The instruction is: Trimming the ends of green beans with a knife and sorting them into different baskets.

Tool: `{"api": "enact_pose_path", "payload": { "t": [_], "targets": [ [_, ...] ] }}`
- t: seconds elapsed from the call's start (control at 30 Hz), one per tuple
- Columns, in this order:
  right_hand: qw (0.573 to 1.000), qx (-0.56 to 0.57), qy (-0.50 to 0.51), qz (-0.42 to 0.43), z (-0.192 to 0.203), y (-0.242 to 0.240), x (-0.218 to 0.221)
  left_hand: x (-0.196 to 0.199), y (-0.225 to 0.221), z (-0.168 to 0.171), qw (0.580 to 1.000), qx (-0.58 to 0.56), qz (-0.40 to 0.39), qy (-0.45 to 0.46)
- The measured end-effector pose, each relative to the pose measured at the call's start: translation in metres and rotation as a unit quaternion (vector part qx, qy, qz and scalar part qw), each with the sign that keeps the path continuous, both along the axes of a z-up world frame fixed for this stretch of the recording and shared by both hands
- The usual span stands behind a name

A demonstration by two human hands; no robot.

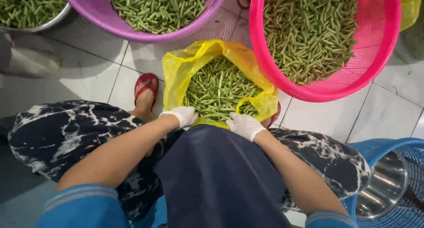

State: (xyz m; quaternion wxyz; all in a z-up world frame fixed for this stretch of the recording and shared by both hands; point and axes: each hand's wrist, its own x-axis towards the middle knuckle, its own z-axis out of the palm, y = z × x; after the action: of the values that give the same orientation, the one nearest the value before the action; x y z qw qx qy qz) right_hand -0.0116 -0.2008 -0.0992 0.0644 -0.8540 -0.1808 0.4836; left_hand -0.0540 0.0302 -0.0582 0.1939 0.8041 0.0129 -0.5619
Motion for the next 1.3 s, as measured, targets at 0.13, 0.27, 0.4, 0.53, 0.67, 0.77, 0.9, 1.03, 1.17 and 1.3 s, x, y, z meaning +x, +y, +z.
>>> {"api": "enact_pose_path", "payload": {
  "t": [0.13, 0.27, 0.4, 0.53, 0.67, 0.77, 0.9, 1.03, 1.17, 1.3],
  "targets": [
    [1.0, -0.006, 0.003, -0.021, 0.043, 0.006, 0.003, -0.001, -0.001, -0.132, 0.978, 0.058, 0.064, -0.191],
    [0.998, 0.023, 0.018, -0.049, 0.091, 0.018, 0.005, -0.007, -0.006, -0.237, 0.981, 0.149, 0.045, -0.113],
    [0.998, 0.037, 0.007, -0.056, 0.074, 0.008, 0.003, 0.012, -0.01, -0.129, 0.975, 0.147, 0.159, -0.049],
    [0.995, 0.061, -0.026, -0.075, 0.075, 0.002, 0.011, 0.022, -0.001, -0.102, 0.965, 0.136, 0.206, -0.083],
    [0.981, 0.091, -0.086, -0.149, 0.097, 0.007, 0.025, 0.029, 0.02, -0.08, 0.95, 0.127, 0.257, -0.125],
    [0.971, 0.094, -0.11, -0.189, 0.046, -0.011, 0.043, 0.033, 0.029, -0.057, 0.937, 0.116, 0.293, -0.152],
    [0.965, 0.108, -0.131, -0.201, 0.059, 0.0, 0.049, 0.039, 0.034, 0.014, 0.94, 0.111, 0.24, -0.216],
    [0.946, 0.166, -0.141, -0.239, 0.108, 0.03, 0.042, 0.027, 0.033, 0.069, 0.946, 0.097, 0.21, -0.227],
    [0.939, 0.191, -0.152, -0.244, 0.113, 0.041, 0.039, 0.009, 0.048, 0.072, 0.969, 0.11, 0.143, -0.169],
    [0.948, 0.204, -0.148, -0.195, 0.054, 0.043, 0.008, 0.022, 0.059, 0.07, 0.955, 0.097, 0.201, -0.195]
  ]
}}
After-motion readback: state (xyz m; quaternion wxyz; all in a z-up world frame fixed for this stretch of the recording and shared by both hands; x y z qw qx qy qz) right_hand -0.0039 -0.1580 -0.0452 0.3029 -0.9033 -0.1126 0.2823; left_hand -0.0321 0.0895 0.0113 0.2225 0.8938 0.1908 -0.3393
